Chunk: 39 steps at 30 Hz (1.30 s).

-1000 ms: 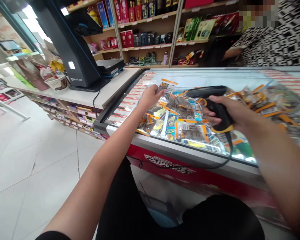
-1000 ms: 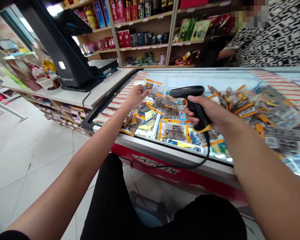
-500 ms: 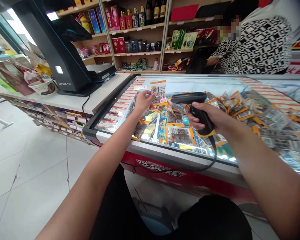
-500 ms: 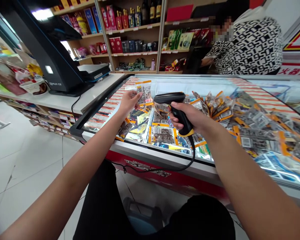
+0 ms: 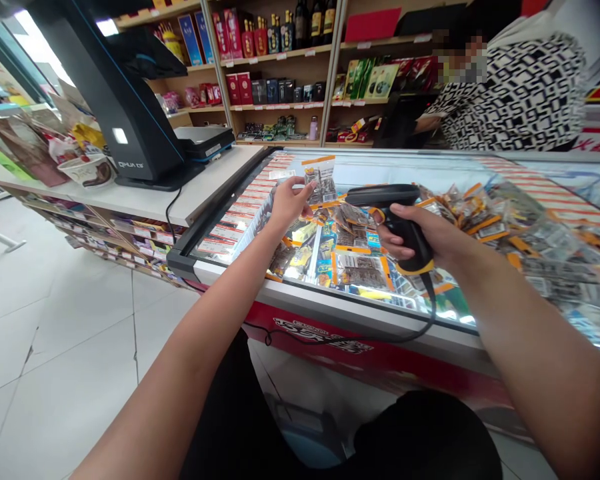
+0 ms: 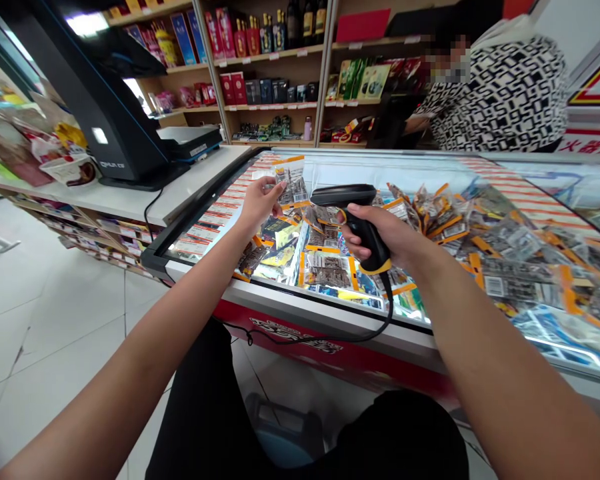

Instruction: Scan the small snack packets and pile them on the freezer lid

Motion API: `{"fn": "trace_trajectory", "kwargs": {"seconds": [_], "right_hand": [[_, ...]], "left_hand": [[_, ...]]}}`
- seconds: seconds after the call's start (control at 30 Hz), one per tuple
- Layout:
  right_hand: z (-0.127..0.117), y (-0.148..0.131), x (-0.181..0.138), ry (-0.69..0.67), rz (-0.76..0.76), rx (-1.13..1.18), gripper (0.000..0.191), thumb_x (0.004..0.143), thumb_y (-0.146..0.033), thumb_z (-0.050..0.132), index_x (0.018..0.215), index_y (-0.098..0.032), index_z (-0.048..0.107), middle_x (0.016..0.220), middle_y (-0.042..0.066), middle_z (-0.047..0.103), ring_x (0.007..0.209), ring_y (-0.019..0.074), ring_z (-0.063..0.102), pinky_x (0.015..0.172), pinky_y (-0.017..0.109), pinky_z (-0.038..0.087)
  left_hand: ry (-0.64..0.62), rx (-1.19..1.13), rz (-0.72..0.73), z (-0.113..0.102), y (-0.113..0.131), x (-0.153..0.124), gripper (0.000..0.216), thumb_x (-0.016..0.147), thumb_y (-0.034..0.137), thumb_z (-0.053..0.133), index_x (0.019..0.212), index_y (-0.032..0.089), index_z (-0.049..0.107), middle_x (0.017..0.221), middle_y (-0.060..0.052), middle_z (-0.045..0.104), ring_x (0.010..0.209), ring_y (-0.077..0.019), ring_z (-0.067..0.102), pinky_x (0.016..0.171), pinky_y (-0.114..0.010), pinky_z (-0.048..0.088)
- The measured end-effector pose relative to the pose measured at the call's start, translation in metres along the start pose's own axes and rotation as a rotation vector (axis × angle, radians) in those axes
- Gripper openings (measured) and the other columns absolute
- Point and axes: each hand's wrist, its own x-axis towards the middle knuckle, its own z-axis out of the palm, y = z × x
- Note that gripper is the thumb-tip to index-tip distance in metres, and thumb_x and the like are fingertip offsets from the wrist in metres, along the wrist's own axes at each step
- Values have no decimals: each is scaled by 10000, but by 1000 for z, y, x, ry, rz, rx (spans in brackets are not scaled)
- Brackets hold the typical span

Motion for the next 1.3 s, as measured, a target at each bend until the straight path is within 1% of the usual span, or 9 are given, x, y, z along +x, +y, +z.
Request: {"fn": "trace_trajectory", "kwargs": {"seconds": [0.1,0.23,0.37,0.5,0.6,0.87,1.07,1.2,1.3], "right_hand": [[-3,2,2,32,17,27,500,877,-614,864,1014,-227,579,625,-56,509,428,74,409,427,200,339],[-5,2,5,98,43,51,465,888,-582,859,1008,-231,579,649,-47,508,445,80,403,414,203,346],[-5,2,6,126,97,45,425,931,-575,809,954,-246,540,652,-31,486,444,93,381,401,230,339],[-4,2,6,132,93,26,387,977,-548,765,900,-250,531,646,-15,462,456,101,377,411,246,314],[-1,1,5,159,98,-3,386,989,-551,751,876,-243,548,660,-1,477,465,99,378,418,249,315],[3,-2,2,152,78,-22,368,961,-529,786,925,-248,550,661,-15,483,461,100,401,437,257,291],[-2,1,2,96,89,-8,473,935,-605,796,887,-251,485,606,-24,459,455,100,391,421,254,298],[-3,1,3,61,37,10,473,895,-614,824,965,-257,523,610,-40,483,443,110,392,401,253,331],[-2,1,4,41,-16,11,448,913,-599,820,984,-261,534,620,-46,497,441,114,401,400,259,360]], "left_hand": [[-69,-1,-24,2,-11,8,539,1068,277,725,1570,188,546,1264,-151,814,692,-187,816,675,-324,662],[-41,189,187,-12,-16,18,642,1050,367,759,1648,273,545,1721,-193,556,1080,-265,835,976,-428,681],[38,616,333,-60,15,-2,319,1014,372,748,1291,213,752,1456,-160,746,1410,-333,681,1227,-457,532],[-148,956,-140,-112,47,-52,410,790,515,935,968,199,744,1256,-192,787,1421,-454,666,1209,-474,490],[-283,996,-214,-126,47,-82,507,691,547,991,974,216,731,1156,-170,788,1326,-455,708,1118,-419,523],[-280,871,122,-80,10,-101,414,1060,474,674,1364,193,674,1384,-190,645,1273,-380,698,1196,-486,498],[-225,433,231,-34,24,-60,682,864,345,967,1426,219,602,1454,-146,599,1535,-402,554,1315,-468,406],[-172,47,89,-2,37,-17,274,999,283,843,1180,198,656,1214,-104,714,1276,-289,737,1103,-391,574],[-239,-243,-49,13,35,2,208,1083,401,735,1098,203,672,1106,-96,791,1051,-229,806,916,-343,638]]}}
